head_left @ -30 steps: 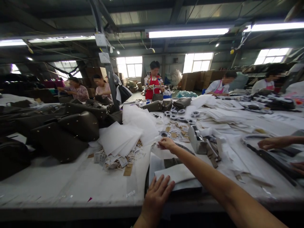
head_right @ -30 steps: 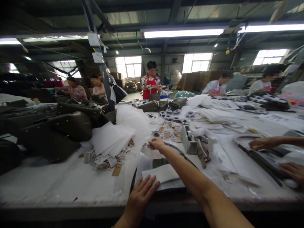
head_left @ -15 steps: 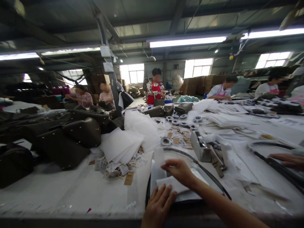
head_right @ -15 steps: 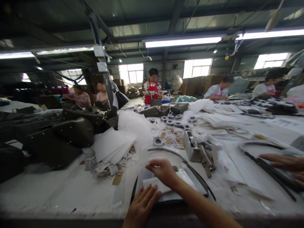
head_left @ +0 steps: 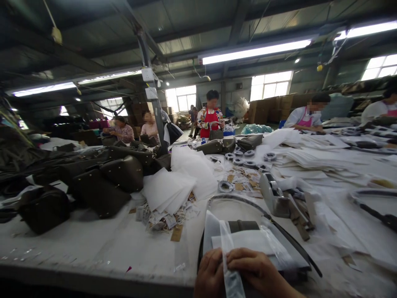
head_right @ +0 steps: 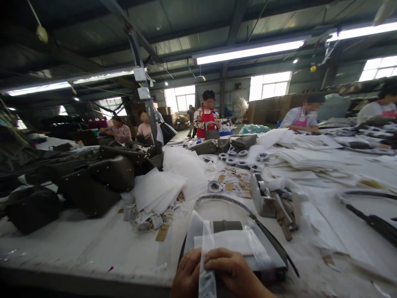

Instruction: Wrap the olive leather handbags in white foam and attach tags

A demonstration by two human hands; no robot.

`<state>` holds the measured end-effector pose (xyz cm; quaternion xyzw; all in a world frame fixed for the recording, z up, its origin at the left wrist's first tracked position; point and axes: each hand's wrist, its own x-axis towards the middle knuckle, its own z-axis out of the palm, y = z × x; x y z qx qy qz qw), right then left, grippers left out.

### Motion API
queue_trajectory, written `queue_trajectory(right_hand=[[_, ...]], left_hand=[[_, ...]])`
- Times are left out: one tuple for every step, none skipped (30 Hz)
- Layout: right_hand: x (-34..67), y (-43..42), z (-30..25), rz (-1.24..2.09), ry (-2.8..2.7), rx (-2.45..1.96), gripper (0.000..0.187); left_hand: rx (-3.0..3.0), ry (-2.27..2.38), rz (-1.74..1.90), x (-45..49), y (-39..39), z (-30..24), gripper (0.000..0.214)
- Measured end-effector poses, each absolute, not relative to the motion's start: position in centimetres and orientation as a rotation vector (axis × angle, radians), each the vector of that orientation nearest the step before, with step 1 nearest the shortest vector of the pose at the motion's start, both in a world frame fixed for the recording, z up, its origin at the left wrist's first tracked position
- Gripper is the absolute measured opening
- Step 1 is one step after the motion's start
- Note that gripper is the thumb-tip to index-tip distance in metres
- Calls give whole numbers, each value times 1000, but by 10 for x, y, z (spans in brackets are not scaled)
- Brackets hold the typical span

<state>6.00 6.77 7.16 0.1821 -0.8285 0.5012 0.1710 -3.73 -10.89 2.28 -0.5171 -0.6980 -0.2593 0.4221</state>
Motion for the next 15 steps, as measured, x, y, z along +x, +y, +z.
queue_trajectory(right_hand=[[62,68,69,1378,-2360,545,24],[63,69,67,1327,-2365,582,24],[63,69,65,1272,-2368,629,24],[63,70,64,1216,-2375,680,24],[63,70,62,1162,-2386,722,24],[62,71,61,1115,-2402,753,23],[61,71,60,1079,-2419,773,23],[61,72,59,1052,-2429,790,23],[60,73,58,1033,-2431,806,23],[60,75,57,1017,-2424,822,23],[59,77,55,1003,-2410,838,23],[59,78,53,987,-2393,853,23],[59,80,51,969,-2375,872,24],[58,82,47,956,-2372,889,25],[57,84,44,958,-2384,887,26]], left_hand=[[-1304,-1752,-689,-37,-108,22,27],[-1312,-1753,-739,-37,-107,22,26],[-1308,-1755,-794,-37,-107,21,25],[-1297,-1758,-843,-37,-107,20,23],[-1282,-1758,-882,-37,-107,20,21],[-1270,-1755,-905,-37,-107,19,20],[-1262,-1749,-915,-37,-107,17,22],[-1260,-1738,-912,-38,-107,15,26],[-1263,-1730,-898,-38,-106,12,30],[-1256,-1727,-880,-39,-105,8,33],[-1231,-1729,-865,-40,-104,4,34],[-1197,-1726,-854,-41,-102,-1,33],[-1160,-1704,-847,-43,-99,-6,30],[-1123,-1670,-841,-44,-96,-11,27],[-1094,-1629,-834,-46,-92,-16,23]])
